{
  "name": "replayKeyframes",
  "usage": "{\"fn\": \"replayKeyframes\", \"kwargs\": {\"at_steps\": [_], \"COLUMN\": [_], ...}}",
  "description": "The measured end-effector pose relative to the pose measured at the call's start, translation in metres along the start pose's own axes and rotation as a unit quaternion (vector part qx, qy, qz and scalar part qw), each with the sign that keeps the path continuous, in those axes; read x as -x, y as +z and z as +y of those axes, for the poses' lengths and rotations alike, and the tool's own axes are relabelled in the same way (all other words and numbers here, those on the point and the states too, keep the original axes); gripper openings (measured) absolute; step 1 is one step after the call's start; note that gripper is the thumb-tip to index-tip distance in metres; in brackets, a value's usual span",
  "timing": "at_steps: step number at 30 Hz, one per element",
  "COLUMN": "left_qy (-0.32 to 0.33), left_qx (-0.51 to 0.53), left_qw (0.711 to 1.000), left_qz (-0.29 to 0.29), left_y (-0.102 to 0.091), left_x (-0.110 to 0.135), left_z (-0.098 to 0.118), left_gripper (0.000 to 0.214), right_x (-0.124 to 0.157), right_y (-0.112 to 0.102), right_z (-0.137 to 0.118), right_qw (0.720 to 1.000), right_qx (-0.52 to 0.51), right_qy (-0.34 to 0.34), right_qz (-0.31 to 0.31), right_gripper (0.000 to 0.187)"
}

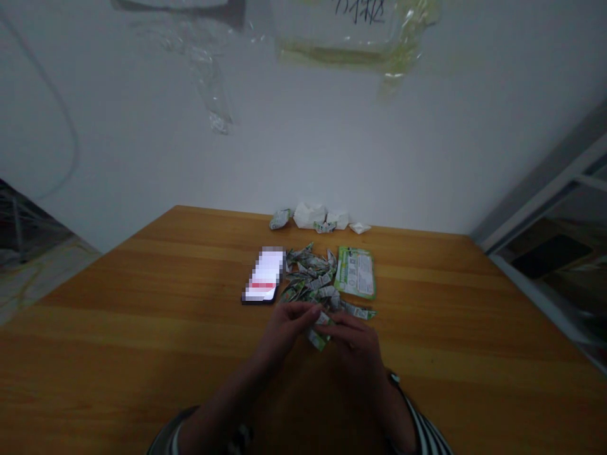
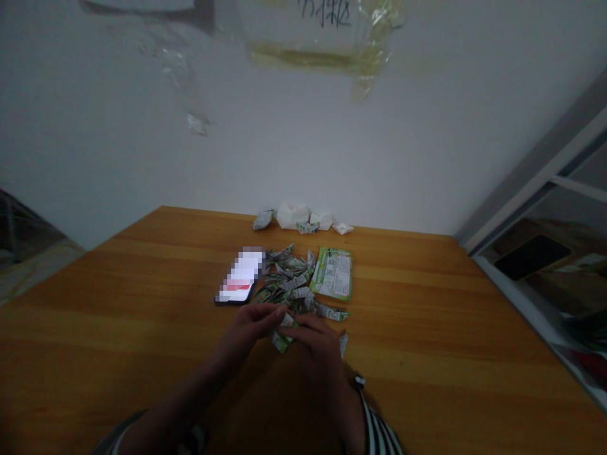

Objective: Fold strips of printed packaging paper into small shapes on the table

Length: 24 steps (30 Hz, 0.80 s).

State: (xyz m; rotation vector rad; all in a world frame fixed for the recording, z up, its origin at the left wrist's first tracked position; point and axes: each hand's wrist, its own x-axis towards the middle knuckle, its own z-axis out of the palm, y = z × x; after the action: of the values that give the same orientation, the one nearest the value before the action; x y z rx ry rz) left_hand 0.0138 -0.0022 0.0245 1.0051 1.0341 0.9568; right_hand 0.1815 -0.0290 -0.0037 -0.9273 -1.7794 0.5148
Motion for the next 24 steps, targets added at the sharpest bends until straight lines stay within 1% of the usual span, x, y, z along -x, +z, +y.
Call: {"fn": "replayKeyframes", "kwargs": {"at_steps": [4,7,10,12,15,19,21,24], "left_qy": [-0.003,0.029,0.060,0.063,0.048,0.019,0.021,0.034], "left_qx": [0.030,0.022,-0.018,-0.025,-0.035,-0.112,-0.122,-0.114], "left_qw": [1.000,0.999,0.996,0.996,0.998,0.993,0.992,0.993], "left_qz": [0.008,0.039,0.070,0.060,0.017,-0.039,-0.039,-0.010], "left_y": [-0.004,-0.004,-0.002,-0.001,-0.002,-0.005,-0.005,-0.002], "left_x": [-0.002,-0.002,-0.003,-0.005,-0.007,-0.007,-0.007,-0.006], "left_z": [-0.007,-0.008,-0.005,-0.003,-0.001,-0.004,-0.006,-0.007], "left_gripper": [0.029,0.027,0.026,0.030,0.040,0.039,0.039,0.034], "right_x": [0.001,0.000,-0.003,-0.006,-0.008,-0.005,-0.004,-0.003], "right_y": [0.001,0.002,0.001,-0.001,-0.003,0.000,0.003,0.008], "right_z": [-0.001,-0.002,-0.003,-0.003,-0.002,0.003,0.005,0.004], "right_qw": [1.000,0.999,0.998,0.996,0.987,0.971,0.965,0.954], "right_qx": [0.009,0.003,-0.014,-0.048,-0.116,-0.141,-0.143,-0.167], "right_qy": [0.014,0.025,0.049,0.068,0.113,0.186,0.213,0.243], "right_qz": [-0.026,-0.037,-0.026,-0.022,-0.004,0.046,0.050,0.050], "right_gripper": [0.036,0.039,0.038,0.034,0.028,0.018,0.018,0.024]}}
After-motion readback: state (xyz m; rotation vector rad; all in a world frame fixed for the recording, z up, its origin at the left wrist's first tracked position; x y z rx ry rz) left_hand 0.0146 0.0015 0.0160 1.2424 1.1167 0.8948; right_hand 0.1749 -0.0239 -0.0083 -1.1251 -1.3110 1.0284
